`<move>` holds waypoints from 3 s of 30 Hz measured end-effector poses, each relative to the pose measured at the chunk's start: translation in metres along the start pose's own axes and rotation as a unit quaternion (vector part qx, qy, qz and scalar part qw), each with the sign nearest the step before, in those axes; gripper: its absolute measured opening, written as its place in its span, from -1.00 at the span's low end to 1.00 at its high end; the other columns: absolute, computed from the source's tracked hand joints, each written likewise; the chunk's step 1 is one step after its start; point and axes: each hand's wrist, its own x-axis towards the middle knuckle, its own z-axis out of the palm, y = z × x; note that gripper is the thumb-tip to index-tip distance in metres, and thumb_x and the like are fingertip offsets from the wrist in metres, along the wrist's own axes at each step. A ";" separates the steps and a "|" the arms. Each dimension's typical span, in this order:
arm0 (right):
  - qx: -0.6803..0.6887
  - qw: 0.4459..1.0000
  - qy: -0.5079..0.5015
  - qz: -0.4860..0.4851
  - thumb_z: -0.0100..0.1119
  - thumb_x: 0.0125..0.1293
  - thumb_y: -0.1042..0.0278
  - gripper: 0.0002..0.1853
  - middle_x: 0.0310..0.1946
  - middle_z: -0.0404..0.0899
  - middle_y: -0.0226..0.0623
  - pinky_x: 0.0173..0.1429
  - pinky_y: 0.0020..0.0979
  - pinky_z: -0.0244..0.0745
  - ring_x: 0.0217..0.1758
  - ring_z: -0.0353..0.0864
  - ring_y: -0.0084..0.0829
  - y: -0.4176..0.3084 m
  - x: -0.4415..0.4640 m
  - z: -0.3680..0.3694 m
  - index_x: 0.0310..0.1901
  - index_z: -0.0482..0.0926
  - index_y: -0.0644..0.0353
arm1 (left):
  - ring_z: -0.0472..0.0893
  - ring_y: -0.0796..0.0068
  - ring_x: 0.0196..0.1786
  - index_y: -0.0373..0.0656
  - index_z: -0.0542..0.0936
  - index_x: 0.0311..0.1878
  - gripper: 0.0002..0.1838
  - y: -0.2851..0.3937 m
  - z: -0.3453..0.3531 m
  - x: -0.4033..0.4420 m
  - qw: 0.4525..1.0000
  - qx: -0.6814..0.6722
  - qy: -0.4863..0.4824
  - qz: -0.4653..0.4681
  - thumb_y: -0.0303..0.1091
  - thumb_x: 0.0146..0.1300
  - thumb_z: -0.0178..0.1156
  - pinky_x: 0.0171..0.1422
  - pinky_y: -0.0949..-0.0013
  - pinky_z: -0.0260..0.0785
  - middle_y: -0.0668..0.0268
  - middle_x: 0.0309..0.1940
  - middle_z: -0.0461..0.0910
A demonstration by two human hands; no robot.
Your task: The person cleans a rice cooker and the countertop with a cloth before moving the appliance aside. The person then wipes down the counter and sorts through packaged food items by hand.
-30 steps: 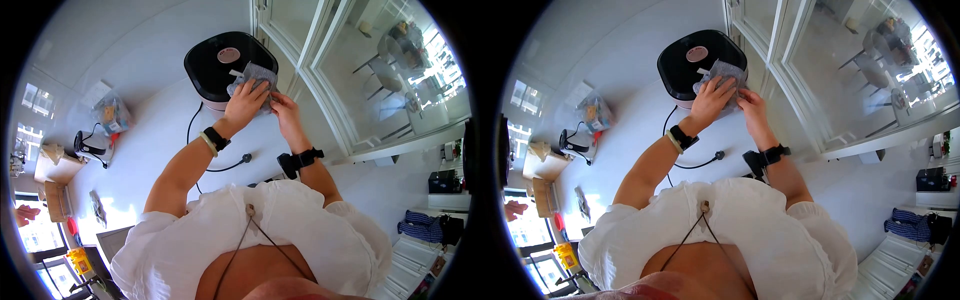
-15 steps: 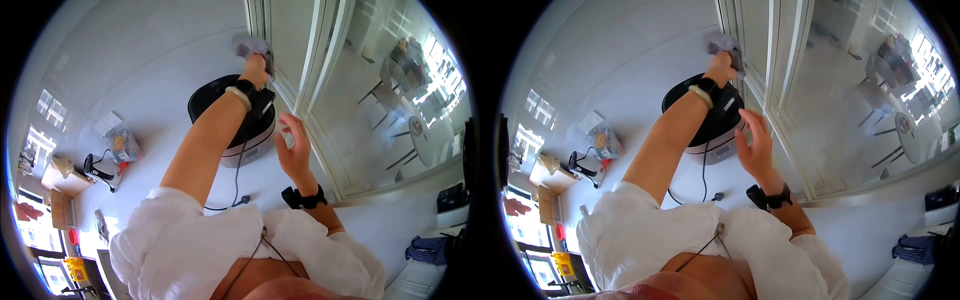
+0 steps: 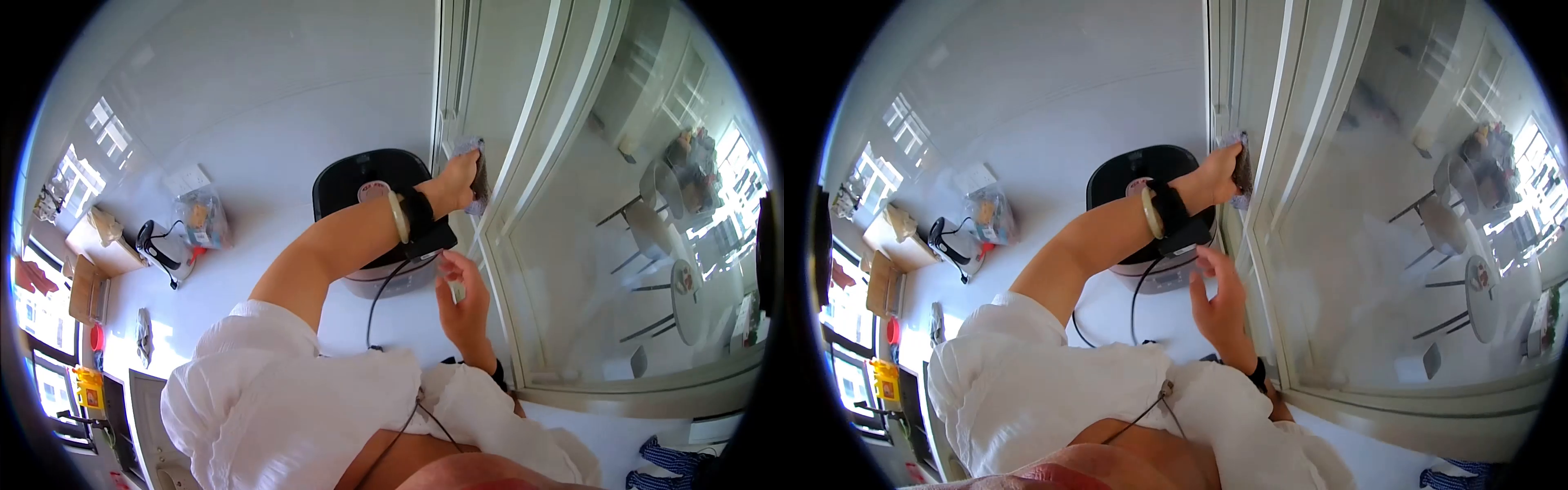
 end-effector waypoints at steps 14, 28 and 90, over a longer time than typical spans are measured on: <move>-0.005 0.997 -0.059 0.046 0.13 0.22 0.55 -0.57 -0.08 0.60 -0.13 -0.05 -0.38 0.48 -0.16 0.61 -0.31 -0.003 -0.029 -0.007 0.16 0.44 0.27 | 0.09 0.19 0.43 -0.07 0.03 0.47 -0.23 0.198 0.070 0.069 0.875 0.256 -0.064 0.406 0.28 0.39 -0.25 0.43 0.12 0.00 0.11 0.44 0.08; 0.031 0.998 -0.046 -0.040 0.15 0.23 0.54 -0.52 -0.02 0.59 -0.14 -0.04 -0.38 0.50 -0.13 0.62 -0.32 -0.016 0.005 0.018 0.22 0.40 0.22 | 0.35 0.28 0.12 -0.22 0.23 0.35 -0.26 0.218 0.131 -0.048 0.800 0.304 -0.143 0.497 0.25 0.39 -0.16 0.22 0.26 0.23 0.09 0.16 0.39; -0.113 0.862 -0.443 0.220 0.18 0.26 0.31 -0.69 -0.20 0.65 -0.06 -0.03 -0.23 0.50 -0.11 0.63 -0.15 0.049 -0.150 -0.040 0.00 0.55 0.25 | 0.37 0.10 0.33 -0.20 0.29 0.34 -0.49 -0.084 -0.220 -0.335 0.964 -0.147 0.093 0.202 -0.10 0.50 -0.29 0.46 -0.02 0.14 0.14 0.28 0.39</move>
